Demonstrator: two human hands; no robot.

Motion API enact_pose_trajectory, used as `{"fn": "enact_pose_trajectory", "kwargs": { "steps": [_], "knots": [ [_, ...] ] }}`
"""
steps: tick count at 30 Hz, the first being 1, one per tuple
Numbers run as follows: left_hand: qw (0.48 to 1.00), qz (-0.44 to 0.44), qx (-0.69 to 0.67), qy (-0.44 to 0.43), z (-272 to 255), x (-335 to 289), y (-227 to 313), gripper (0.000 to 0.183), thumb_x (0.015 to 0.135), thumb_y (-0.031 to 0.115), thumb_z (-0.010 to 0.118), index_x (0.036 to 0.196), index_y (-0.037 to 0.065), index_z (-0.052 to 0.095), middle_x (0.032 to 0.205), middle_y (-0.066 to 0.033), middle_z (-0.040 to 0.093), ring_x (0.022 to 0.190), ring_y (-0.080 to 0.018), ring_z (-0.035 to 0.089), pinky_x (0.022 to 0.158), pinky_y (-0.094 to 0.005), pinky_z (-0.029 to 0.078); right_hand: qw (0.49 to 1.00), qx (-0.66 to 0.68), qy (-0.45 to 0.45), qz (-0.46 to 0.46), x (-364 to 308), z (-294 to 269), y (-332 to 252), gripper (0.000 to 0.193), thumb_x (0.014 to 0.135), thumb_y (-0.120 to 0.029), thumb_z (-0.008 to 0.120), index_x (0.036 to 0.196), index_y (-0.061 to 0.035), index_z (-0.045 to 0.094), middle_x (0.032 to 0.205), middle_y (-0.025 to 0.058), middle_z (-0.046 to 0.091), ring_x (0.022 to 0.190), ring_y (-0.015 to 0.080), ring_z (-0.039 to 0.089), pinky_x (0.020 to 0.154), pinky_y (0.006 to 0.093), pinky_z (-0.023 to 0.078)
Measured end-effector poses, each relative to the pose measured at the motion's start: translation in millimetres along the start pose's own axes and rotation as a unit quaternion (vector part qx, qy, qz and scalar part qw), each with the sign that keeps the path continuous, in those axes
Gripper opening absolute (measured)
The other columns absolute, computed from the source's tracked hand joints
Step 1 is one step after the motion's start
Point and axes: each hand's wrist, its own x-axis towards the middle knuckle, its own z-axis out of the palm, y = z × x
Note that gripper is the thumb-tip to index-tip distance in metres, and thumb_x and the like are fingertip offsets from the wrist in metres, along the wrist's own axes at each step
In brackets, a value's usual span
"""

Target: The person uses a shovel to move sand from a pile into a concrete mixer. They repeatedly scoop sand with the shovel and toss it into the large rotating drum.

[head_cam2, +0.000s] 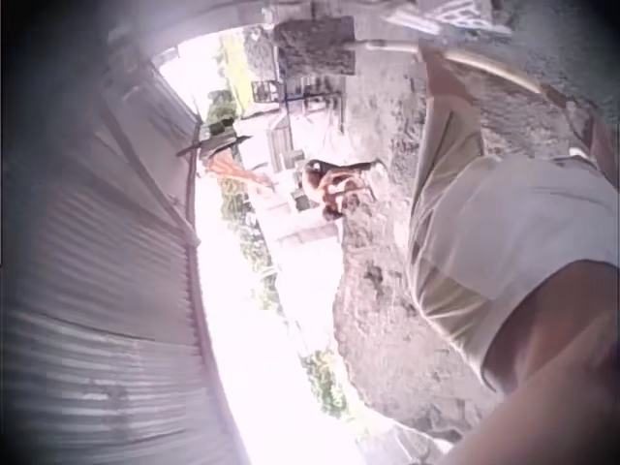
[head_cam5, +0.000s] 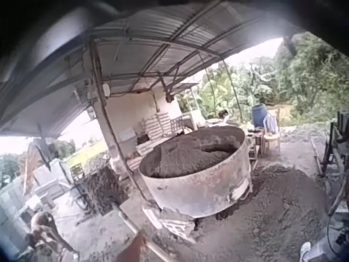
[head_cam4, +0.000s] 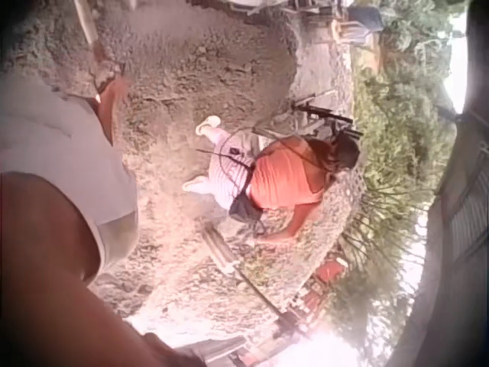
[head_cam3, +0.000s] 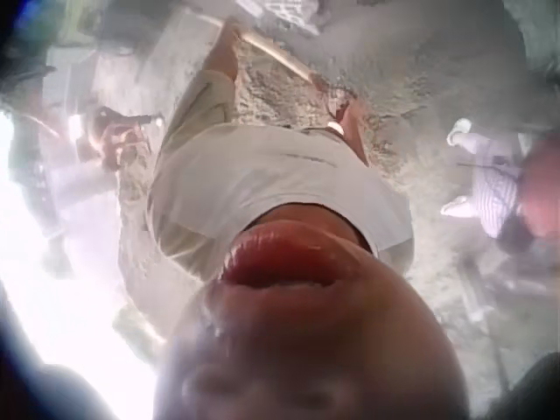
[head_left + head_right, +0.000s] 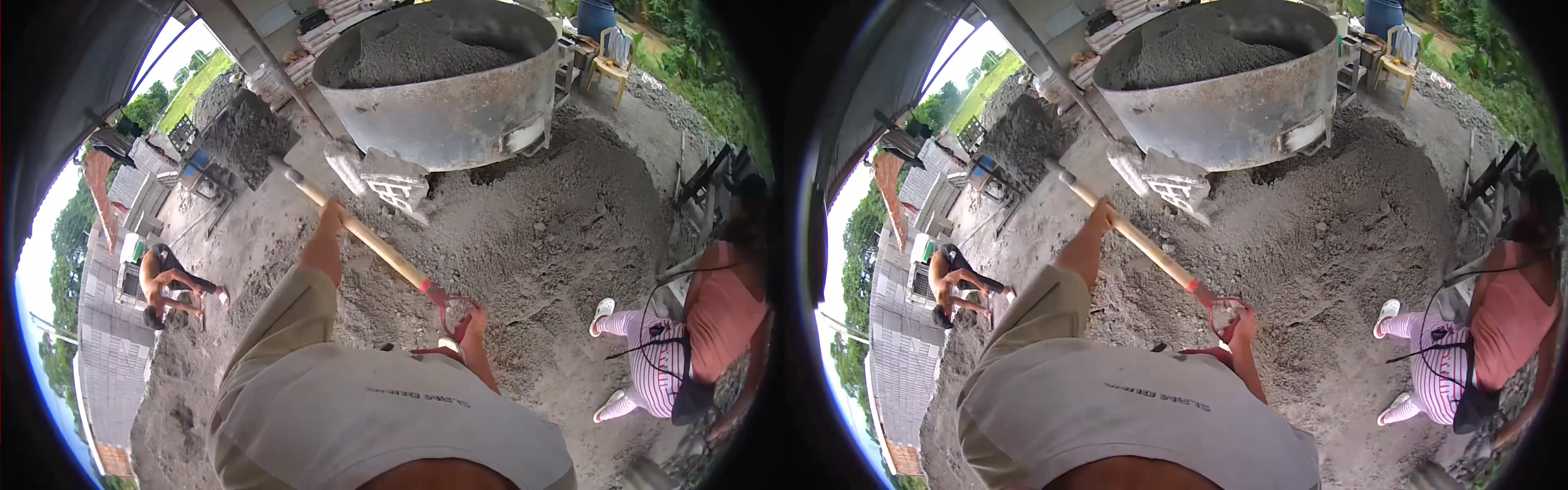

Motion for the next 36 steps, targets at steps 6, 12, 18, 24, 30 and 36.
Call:
{"fn": "enact_pose_trajectory", "kwargs": {
  "steps": [6, 12, 18, 24, 30, 36],
  "knots": [
    [0.939, 0.243, 0.213, -0.118, 65.8, 29.5, 95.1, 0.043, 0.068, 0.020, 0.064, 0.100, -0.004, 0.046, 0.075, -0.0125, 0.056, 0.062, -0.0232, 0.058, 0.053, -0.0362, 0.048, 0.925, 0.108, -0.239, 0.274, -34.0, 77.5, 54.5, 0.023, 0.075, -0.019, 0.055, 0.096, -0.0074, 0.051, 0.068, 0.0040, 0.050, 0.051, 0.0148, 0.048, 0.047, 0.0296, 0.047],
    [0.921, 0.244, 0.280, -0.114, 50.8, -4.0, 3.9, 0.058, 0.068, 0.024, 0.068, 0.104, -0.007, 0.035, 0.082, -0.0172, 0.058, 0.064, -0.0252, 0.062, 0.056, -0.0368, 0.049, 0.657, 0.351, -0.331, 0.580, -96.1, 154.6, 77.5, 0.026, 0.079, -0.019, 0.059, 0.082, 0.0026, 0.044, 0.069, 0.0045, 0.049, 0.049, 0.0111, 0.047, 0.044, 0.0190, 0.043],
    [0.957, 0.193, 0.124, -0.176, -0.5, -24.9, -20.8, 0.038, 0.070, 0.019, 0.064, 0.091, -0.004, 0.043, 0.069, -0.0115, 0.055, 0.052, -0.0195, 0.056, 0.044, -0.0335, 0.045, 0.829, 0.251, -0.260, 0.427, -119.1, 126.5, 116.9, 0.019, 0.080, -0.019, 0.056, 0.081, -0.0015, 0.049, 0.069, 0.0058, 0.053, 0.050, 0.0133, 0.050, 0.042, 0.0220, 0.044],
    [0.951, -0.062, -0.142, -0.267, -74.7, -90.6, -122.4, 0.015, 0.074, 0.016, 0.059, 0.074, 0.006, 0.048, 0.059, -0.0052, 0.049, 0.051, -0.0167, 0.050, 0.046, -0.0321, 0.044, 0.984, -0.036, -0.168, -0.037, -174.0, 2.6, 149.6, 0.023, 0.075, -0.021, 0.059, 0.090, -0.0054, 0.050, 0.079, 0.0069, 0.055, 0.060, 0.0174, 0.052, 0.052, 0.0275, 0.042],
    [0.895, -0.247, -0.350, -0.122, -170.3, -175.7, -271.6, 0.016, 0.073, 0.017, 0.059, 0.072, 0.007, 0.048, 0.061, -0.0064, 0.050, 0.053, -0.0181, 0.051, 0.050, -0.0334, 0.046, 0.936, -0.246, -0.069, -0.240, -250.9, -101.4, 138.6, 0.041, 0.067, -0.003, 0.061, 0.106, -0.0029, 0.047, 0.091, 0.0093, 0.052, 0.080, 0.0201, 0.051, 0.072, 0.0295, 0.042],
    [0.892, -0.390, -0.229, -0.011, -307.9, -187.0, -410.2, 0.011, 0.072, 0.015, 0.057, 0.074, 0.006, 0.050, 0.065, -0.0064, 0.051, 0.055, -0.0211, 0.052, 0.054, -0.0387, 0.049, 0.878, -0.426, -0.044, -0.212, -303.1, -18.4, 202.2, 0.033, 0.068, -0.010, 0.061, 0.098, -0.0007, 0.050, 0.083, 0.0078, 0.052, 0.075, 0.0177, 0.051, 0.070, 0.0274, 0.043]
  ]
}}
